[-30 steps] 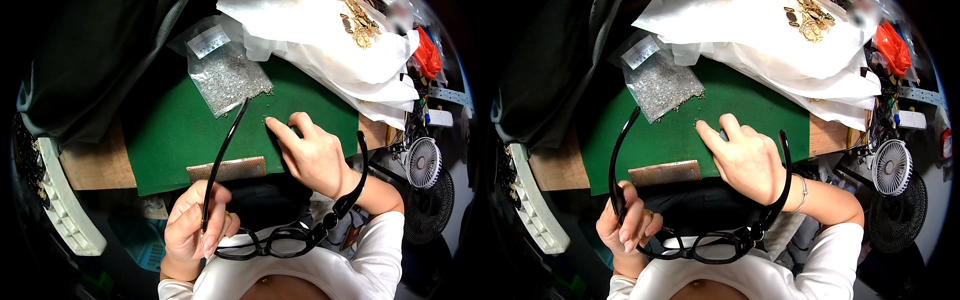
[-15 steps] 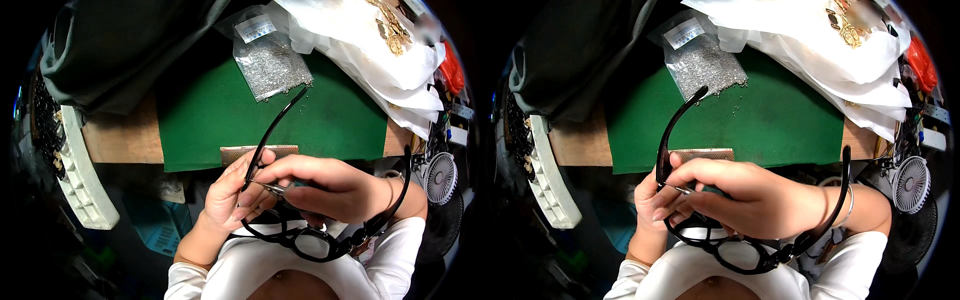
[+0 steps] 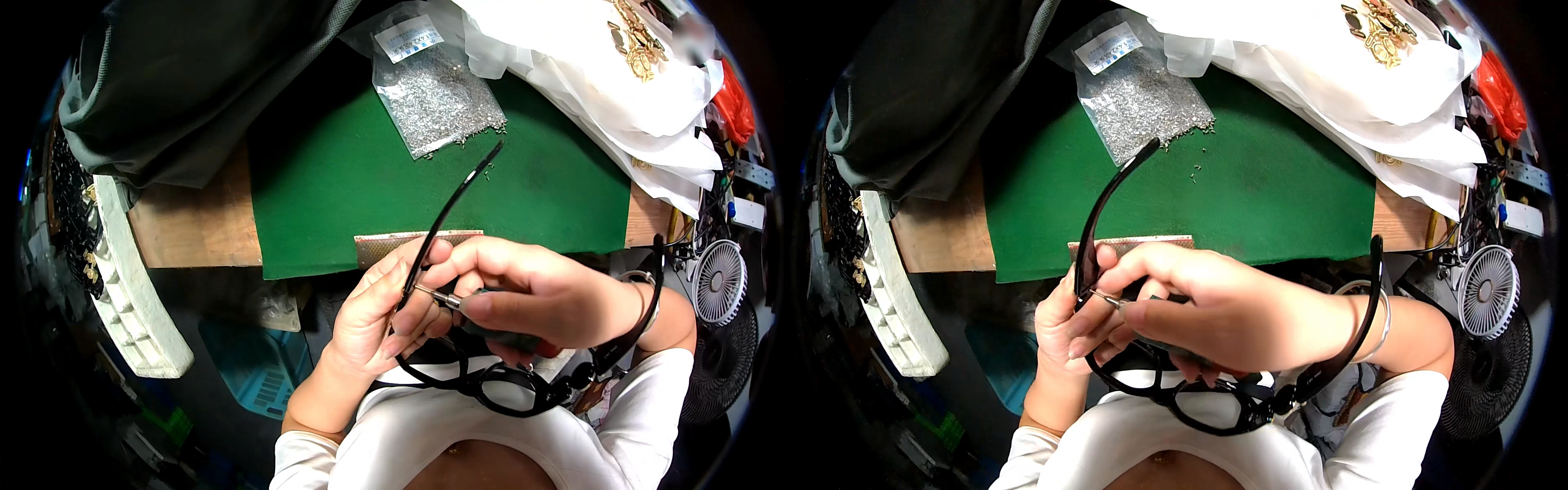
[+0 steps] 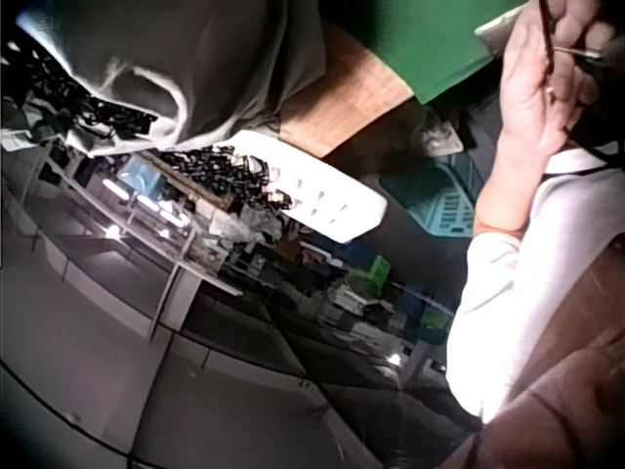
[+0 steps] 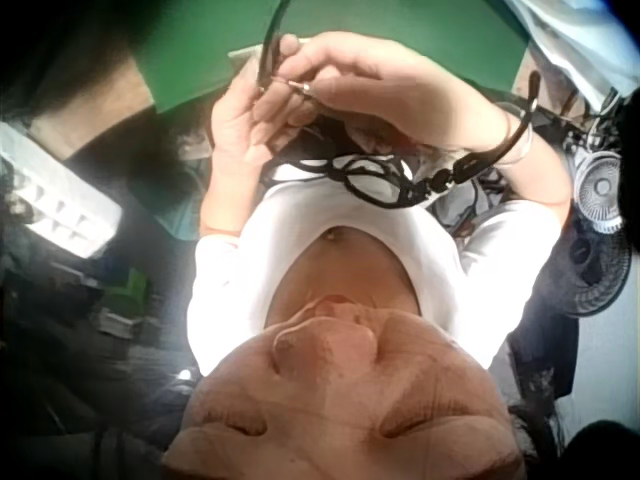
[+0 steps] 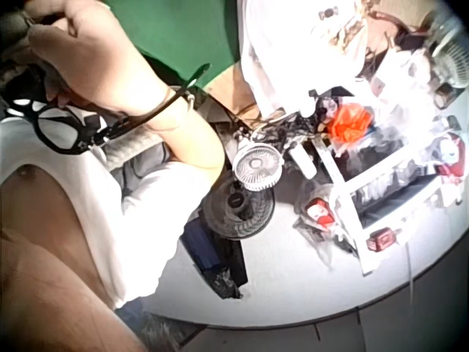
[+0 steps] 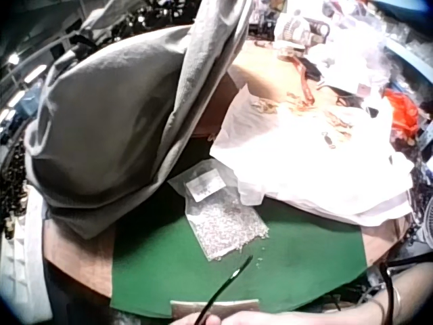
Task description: The person repeatedly picks up eyeglass frames and uses a screwdriver to tighten screws on the temples. They handle multiple frames one at a time, placing each back into a white foam rack after adjustment.
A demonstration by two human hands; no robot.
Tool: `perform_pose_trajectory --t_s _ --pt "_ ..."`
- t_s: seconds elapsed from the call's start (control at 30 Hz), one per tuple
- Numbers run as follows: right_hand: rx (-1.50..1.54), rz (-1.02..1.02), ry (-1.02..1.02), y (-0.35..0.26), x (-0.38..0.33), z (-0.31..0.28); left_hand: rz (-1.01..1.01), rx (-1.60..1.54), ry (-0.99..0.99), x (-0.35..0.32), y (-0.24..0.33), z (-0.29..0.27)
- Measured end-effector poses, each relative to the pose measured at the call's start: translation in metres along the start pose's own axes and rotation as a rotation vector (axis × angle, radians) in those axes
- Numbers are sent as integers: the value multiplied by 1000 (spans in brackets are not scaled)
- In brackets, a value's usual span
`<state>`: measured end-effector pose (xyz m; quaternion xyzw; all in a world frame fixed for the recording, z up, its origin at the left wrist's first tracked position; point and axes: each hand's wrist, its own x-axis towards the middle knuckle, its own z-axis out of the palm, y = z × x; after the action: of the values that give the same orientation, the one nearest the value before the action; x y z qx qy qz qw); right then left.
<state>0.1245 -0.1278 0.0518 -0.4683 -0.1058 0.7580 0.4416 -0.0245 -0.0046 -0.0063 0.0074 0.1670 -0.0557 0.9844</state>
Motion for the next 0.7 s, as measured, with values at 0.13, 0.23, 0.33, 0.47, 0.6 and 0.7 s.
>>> perform_pose_trajectory --t_s 0.13,0.23,0.33,0.47,0.6,0.7 --pt "337 7 -50 3 3 -1 10 68 53 0 0 4" --pt "241 27 -47 1 2 -4 11 64 91 1 -1 6" --pt "282 22 -30 8 4 -4 -22 9 64 2 -2 -2" --pt "265 -32 -11 17 7 -5 -45 34 90 4 -2 -6" --pt "162 -114 25 26 6 -9 -67 61 142 7 -3 -2" --pt "-6 -117 6 28 2 -19 -45 90 195 3 -6 7"
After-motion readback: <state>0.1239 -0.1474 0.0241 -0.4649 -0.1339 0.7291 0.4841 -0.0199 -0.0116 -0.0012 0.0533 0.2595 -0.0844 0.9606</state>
